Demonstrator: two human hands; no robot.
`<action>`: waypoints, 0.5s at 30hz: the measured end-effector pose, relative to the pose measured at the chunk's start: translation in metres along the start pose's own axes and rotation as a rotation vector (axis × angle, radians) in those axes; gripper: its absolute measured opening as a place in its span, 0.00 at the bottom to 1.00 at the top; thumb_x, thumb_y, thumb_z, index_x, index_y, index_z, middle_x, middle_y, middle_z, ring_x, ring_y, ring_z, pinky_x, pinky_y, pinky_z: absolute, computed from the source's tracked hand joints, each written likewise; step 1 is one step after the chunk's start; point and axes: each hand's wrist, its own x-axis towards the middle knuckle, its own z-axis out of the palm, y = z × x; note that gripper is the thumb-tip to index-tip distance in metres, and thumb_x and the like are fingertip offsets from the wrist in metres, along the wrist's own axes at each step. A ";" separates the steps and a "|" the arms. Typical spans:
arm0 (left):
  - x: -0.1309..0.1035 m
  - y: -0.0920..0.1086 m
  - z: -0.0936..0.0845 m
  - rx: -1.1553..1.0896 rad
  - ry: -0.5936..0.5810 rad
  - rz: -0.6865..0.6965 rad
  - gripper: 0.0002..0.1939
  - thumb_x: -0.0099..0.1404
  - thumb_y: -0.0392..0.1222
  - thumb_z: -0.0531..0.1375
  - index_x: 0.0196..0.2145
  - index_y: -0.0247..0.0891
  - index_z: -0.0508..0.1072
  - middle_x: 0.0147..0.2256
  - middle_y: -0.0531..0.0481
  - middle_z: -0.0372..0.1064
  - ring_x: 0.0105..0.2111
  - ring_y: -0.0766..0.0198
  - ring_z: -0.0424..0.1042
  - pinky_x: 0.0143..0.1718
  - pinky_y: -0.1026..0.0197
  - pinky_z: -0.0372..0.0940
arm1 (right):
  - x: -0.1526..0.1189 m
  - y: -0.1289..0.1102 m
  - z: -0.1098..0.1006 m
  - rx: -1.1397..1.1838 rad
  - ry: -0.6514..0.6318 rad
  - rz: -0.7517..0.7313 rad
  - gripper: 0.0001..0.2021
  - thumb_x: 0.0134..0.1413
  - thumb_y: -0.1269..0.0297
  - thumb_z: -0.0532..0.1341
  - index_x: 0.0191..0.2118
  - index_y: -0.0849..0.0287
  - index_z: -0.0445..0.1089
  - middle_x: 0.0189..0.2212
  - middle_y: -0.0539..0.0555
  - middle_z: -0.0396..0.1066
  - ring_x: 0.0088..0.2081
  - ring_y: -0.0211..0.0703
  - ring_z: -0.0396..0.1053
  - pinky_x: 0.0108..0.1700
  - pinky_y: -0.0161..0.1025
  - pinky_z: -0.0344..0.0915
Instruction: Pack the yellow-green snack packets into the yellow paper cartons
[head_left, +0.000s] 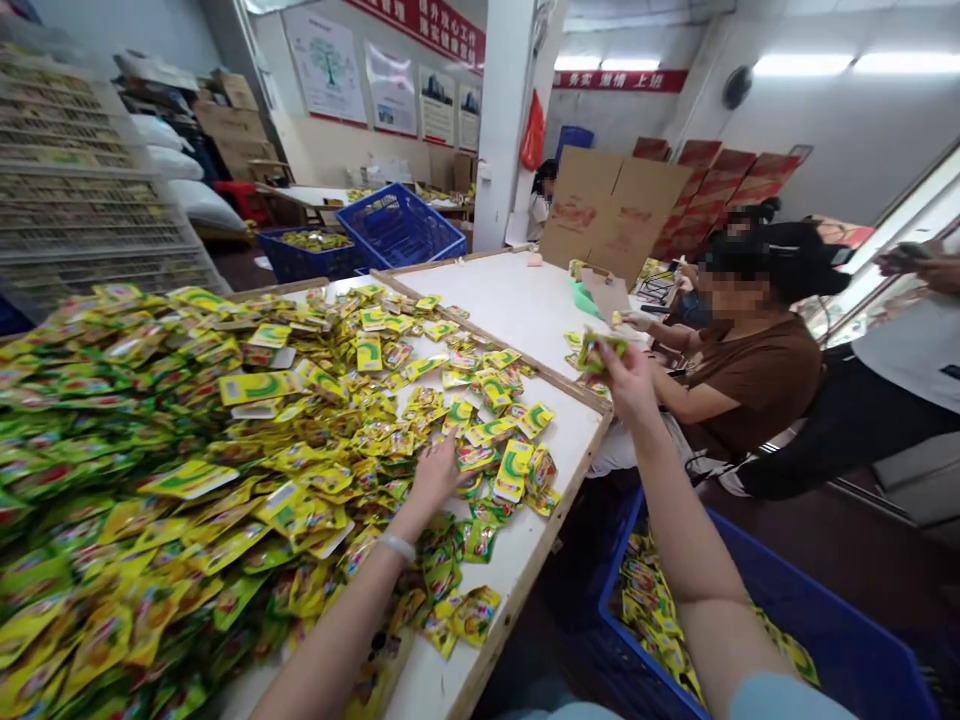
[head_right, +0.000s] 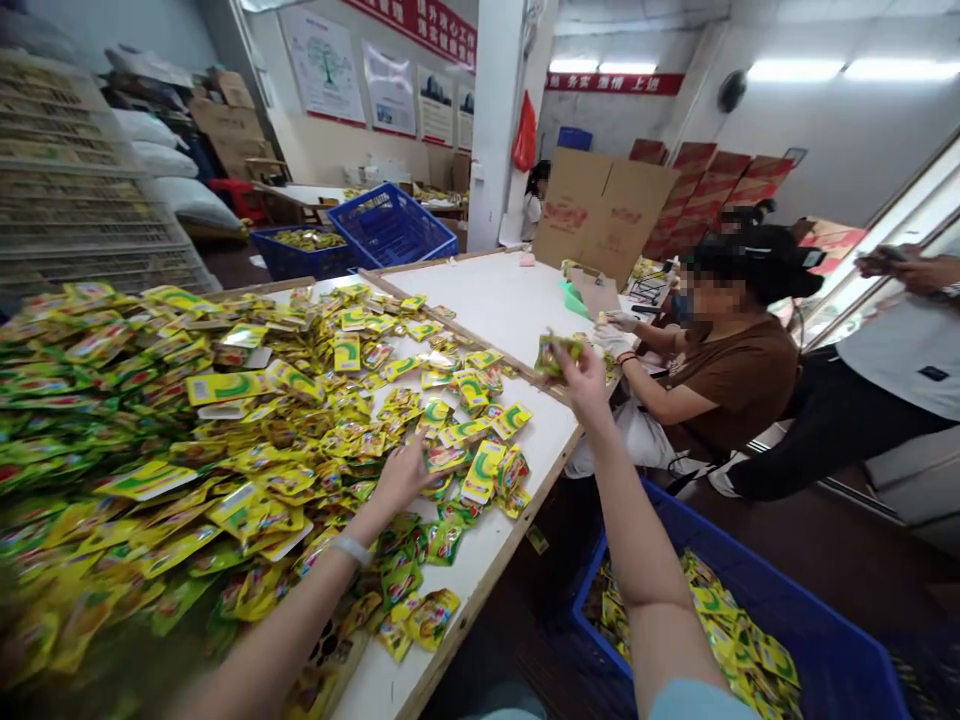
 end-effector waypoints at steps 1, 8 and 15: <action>-0.006 -0.003 -0.005 0.025 0.001 0.004 0.41 0.61 0.48 0.64 0.67 0.33 0.54 0.54 0.31 0.72 0.54 0.46 0.72 0.57 0.49 0.62 | 0.012 -0.011 -0.002 -0.009 -0.074 -0.005 0.24 0.46 0.42 0.69 0.40 0.55 0.69 0.29 0.46 0.73 0.22 0.34 0.69 0.22 0.31 0.68; -0.083 -0.012 -0.087 -0.013 0.094 0.257 0.37 0.66 0.42 0.60 0.69 0.44 0.52 0.58 0.40 0.70 0.56 0.49 0.72 0.54 0.53 0.69 | -0.064 0.045 0.073 -0.116 -0.777 0.342 0.21 0.37 0.49 0.76 0.33 0.61 0.75 0.26 0.50 0.75 0.25 0.39 0.72 0.26 0.34 0.70; -0.160 -0.005 -0.113 -0.458 0.388 0.022 0.49 0.63 0.53 0.64 0.72 0.49 0.39 0.67 0.39 0.54 0.68 0.45 0.54 0.66 0.40 0.56 | -0.156 0.095 0.130 0.114 -0.901 0.569 0.28 0.43 0.39 0.70 0.39 0.59 0.73 0.27 0.47 0.74 0.23 0.36 0.70 0.23 0.33 0.68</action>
